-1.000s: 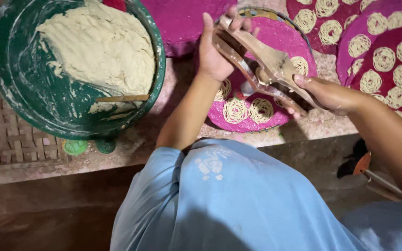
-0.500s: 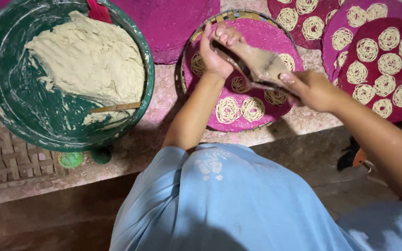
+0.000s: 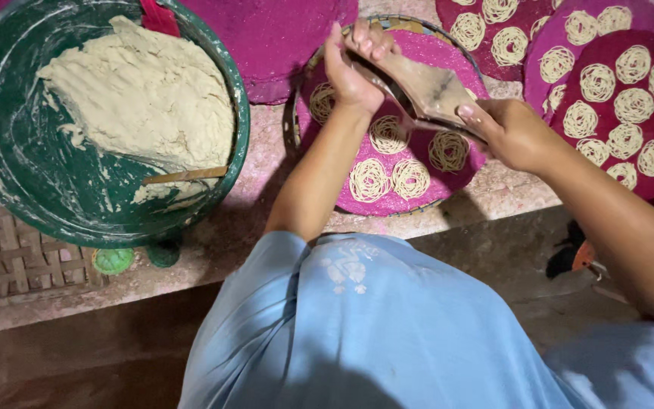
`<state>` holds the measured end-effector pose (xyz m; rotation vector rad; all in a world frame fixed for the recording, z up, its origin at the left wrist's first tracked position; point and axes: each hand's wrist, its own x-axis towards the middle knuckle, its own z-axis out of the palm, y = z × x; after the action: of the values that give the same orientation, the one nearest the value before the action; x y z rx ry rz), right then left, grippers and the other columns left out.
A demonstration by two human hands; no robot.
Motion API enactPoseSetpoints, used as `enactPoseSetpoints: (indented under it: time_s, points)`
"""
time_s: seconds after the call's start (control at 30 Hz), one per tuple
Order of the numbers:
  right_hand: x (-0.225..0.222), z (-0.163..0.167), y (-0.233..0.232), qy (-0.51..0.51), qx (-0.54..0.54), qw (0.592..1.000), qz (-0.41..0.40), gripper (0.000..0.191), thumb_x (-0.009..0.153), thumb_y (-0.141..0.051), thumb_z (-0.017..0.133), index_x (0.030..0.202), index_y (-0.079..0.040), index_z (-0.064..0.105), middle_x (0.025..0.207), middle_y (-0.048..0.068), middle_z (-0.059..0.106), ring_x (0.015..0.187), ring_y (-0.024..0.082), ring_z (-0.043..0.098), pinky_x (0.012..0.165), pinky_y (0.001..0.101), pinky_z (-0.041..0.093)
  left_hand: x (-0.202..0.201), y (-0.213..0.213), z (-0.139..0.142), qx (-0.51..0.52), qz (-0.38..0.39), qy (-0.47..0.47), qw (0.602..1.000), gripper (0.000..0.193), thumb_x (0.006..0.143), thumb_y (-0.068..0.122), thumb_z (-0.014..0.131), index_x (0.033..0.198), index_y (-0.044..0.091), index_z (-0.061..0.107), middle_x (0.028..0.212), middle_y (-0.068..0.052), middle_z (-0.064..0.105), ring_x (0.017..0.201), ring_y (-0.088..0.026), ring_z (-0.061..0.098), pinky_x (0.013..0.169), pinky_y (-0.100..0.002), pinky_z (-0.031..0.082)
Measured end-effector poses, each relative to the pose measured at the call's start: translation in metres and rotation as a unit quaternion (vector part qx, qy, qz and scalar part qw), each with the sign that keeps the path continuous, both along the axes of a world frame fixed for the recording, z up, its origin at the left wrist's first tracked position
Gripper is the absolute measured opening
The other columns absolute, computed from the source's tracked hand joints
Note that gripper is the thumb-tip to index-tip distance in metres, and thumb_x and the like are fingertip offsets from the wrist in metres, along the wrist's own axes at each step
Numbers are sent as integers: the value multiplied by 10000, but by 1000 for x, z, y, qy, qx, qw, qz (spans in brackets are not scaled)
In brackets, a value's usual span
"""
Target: The person uses a manual dough press to extrude dough into spiral shapes onto pink mats placed in woven trays. They repeatedly scoop dough from a green basin, load the press, and squeeze out spirals, then scrape the press clean and continue the cycle.
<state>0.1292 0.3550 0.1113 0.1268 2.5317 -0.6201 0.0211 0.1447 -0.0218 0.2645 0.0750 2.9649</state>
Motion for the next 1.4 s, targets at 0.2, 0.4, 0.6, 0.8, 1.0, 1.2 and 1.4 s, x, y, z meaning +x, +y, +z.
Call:
enactPoseSetpoints:
  time_s: [0.2, 0.4, 0.6, 0.8, 1.0, 1.2, 1.4]
  points:
    - [-2, -20, 7, 29, -121, 992, -23, 471, 1075, -410, 496, 1108, 17, 693, 692, 92, 656, 563, 169, 611, 535, 340, 493, -15, -19, -11, -96, -135, -57, 985, 529, 998, 524, 268, 965, 93, 573, 882, -58, 607, 853, -209, 612, 898, -396, 495]
    - [-4, -43, 25, 34, -171, 984, -40, 404, 1080, -371, 509, 1115, -6, 680, 666, 63, 634, 548, 141, 592, 533, 319, 491, 9, -14, -69, -578, -263, -75, 769, 709, 1073, 491, 82, 1526, 84, 443, 1096, -36, 682, 775, -109, 487, 619, -349, 387]
    - [-6, -62, 40, 78, -250, 963, -63, 432, 1111, -406, 482, 1056, -15, 657, 714, 29, 616, 596, 113, 581, 551, 300, 492, 52, -39, -77, -763, -2, 191, 618, 706, 1022, 225, 517, 1637, 78, 204, 1133, -94, 763, 794, -133, 661, 647, -317, 525]
    - [-4, -60, 54, 31, -281, 957, -59, 558, 1131, -481, 367, 988, -11, 630, 716, 68, 616, 585, 145, 588, 542, 308, 467, 51, -46, -45, -703, 125, 251, 653, 622, 1002, 265, 688, 1500, 19, 408, 1296, -159, 642, 1055, -209, 720, 933, -370, 574]
    - [-40, -57, 23, -110, -251, 962, 12, 685, 1075, -558, 243, 938, -32, 659, 664, 71, 661, 563, 171, 629, 564, 342, 551, -29, -20, -5, -73, -33, -46, 996, 330, 959, 427, 684, 940, 116, 577, 798, 3, 562, 832, -164, 586, 1046, -450, 475]
    - [-64, -40, -23, 51, -68, 995, 43, 676, 1103, -553, 327, 991, 17, 673, 687, 105, 645, 622, 222, 632, 622, 406, 520, -66, -37, -7, -15, 27, -5, 1000, 363, 1012, 447, 582, 805, 165, 484, 682, 53, 422, 660, -121, 450, 803, -361, 458]
    - [-72, -18, -37, -21, -9, 1000, 18, 687, 1095, -561, 323, 1022, 6, 702, 674, 142, 659, 616, 250, 654, 662, 432, 544, -63, -28, -27, 10, 30, -120, 992, 341, 982, 399, 587, 743, 201, 448, 624, 73, 404, 592, -108, 429, 707, -323, 423]
